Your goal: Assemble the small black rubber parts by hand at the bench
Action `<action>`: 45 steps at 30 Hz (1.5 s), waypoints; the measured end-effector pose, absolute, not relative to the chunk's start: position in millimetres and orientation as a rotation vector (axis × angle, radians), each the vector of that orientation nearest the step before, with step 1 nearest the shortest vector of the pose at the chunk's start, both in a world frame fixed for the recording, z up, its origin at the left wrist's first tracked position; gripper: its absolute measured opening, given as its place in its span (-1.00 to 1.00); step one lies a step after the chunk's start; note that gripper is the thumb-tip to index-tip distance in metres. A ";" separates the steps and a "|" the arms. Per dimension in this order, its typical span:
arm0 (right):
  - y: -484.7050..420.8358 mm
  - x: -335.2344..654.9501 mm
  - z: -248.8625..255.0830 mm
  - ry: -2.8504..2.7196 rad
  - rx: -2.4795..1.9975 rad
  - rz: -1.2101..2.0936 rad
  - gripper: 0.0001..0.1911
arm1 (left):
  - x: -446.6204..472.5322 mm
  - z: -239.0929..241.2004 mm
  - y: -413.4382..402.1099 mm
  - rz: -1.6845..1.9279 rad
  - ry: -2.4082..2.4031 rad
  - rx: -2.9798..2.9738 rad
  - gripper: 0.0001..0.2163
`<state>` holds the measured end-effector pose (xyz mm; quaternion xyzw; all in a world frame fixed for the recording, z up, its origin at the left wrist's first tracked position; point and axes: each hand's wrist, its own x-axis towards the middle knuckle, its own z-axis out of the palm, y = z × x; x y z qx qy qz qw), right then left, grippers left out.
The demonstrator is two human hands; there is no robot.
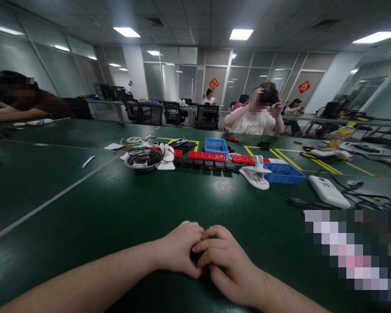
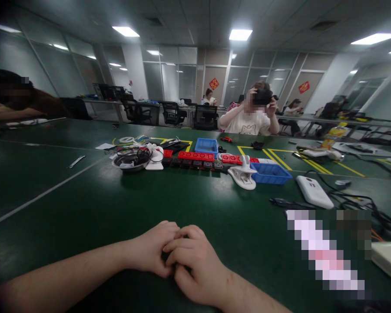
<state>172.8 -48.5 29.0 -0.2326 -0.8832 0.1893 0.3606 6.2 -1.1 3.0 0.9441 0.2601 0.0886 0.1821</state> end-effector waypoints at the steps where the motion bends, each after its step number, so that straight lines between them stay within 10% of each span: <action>1: -49.0 172.7 29.0 -2.277 -0.586 0.484 -0.74 | 6.2 3.2 -1.2 0.251 0.733 2.673 -0.74; 12: -46.2 178.2 13.7 -2.192 -0.826 0.455 -0.70 | 7.4 6.3 -4.2 0.300 0.791 2.606 -0.43; 33: -46.0 175.1 16.4 -2.337 -0.673 0.348 -0.74 | 4.2 0.6 3.1 0.309 0.663 2.589 -0.87; 45: -48.1 176.0 15.2 -2.264 -0.686 0.316 -0.77 | 4.4 0.1 -1.7 0.369 0.746 2.607 -0.59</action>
